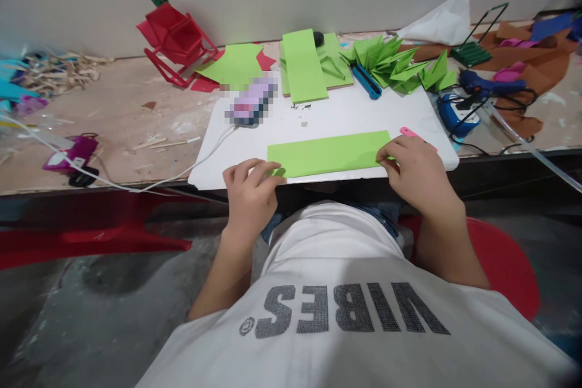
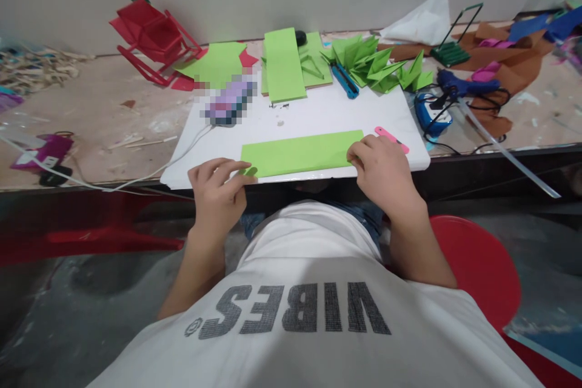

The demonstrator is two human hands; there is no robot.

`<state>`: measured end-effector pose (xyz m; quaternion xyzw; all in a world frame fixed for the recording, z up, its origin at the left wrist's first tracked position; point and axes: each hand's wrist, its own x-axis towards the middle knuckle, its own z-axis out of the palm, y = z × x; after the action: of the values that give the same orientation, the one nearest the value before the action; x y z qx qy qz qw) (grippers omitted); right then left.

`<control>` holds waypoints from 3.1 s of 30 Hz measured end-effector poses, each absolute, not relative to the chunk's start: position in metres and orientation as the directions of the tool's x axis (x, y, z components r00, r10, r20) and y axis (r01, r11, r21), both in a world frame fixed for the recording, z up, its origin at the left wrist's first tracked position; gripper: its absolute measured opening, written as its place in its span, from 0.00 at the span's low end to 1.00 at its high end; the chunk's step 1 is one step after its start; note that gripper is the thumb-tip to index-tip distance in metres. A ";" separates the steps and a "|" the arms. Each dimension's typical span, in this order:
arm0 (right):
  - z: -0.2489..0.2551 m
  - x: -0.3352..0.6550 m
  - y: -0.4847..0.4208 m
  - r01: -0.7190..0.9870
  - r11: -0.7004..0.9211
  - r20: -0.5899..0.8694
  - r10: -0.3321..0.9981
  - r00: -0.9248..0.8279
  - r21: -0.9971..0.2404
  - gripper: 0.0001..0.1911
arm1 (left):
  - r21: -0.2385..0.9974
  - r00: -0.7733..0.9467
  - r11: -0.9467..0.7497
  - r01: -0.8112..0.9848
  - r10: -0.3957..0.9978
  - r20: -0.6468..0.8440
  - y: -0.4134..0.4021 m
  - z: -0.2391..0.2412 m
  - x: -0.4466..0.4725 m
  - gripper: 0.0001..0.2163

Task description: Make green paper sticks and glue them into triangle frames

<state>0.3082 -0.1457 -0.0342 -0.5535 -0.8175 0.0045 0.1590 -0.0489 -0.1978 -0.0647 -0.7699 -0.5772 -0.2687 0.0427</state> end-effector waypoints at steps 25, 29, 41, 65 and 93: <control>-0.039 0.304 -0.157 0.904 0.408 0.303 0.884 -0.355 -0.131 0.19 | 0.003 0.186 -0.194 0.981 0.945 0.268 -0.237 -0.069 0.008 0.32; -0.035 0.285 -0.161 0.895 0.435 0.298 0.871 -0.391 -0.098 0.19 | -0.057 0.207 -0.199 0.978 0.948 0.242 -0.238 -0.065 0.011 0.32; -0.043 0.210 -0.158 0.822 0.549 0.338 0.811 -0.479 -0.152 0.16 | -0.184 0.292 -0.268 0.946 0.949 0.121 -0.225 -0.051 0.036 0.32; -0.043 0.235 -0.151 0.854 0.502 0.244 0.852 -0.463 -0.134 0.14 | -0.148 0.418 -0.403 0.903 0.904 0.090 -0.209 -0.038 0.044 0.34; -0.030 0.233 -0.142 0.878 0.446 0.143 0.893 -0.426 -0.173 0.15 | 0.241 0.315 -0.316 0.918 0.948 0.041 -0.145 -0.022 0.019 0.09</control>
<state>0.2330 -0.1423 -0.0302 -0.5250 -0.8436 0.0361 0.1072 0.0191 -0.1450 -0.0220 -0.8063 -0.5785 -0.0874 -0.0865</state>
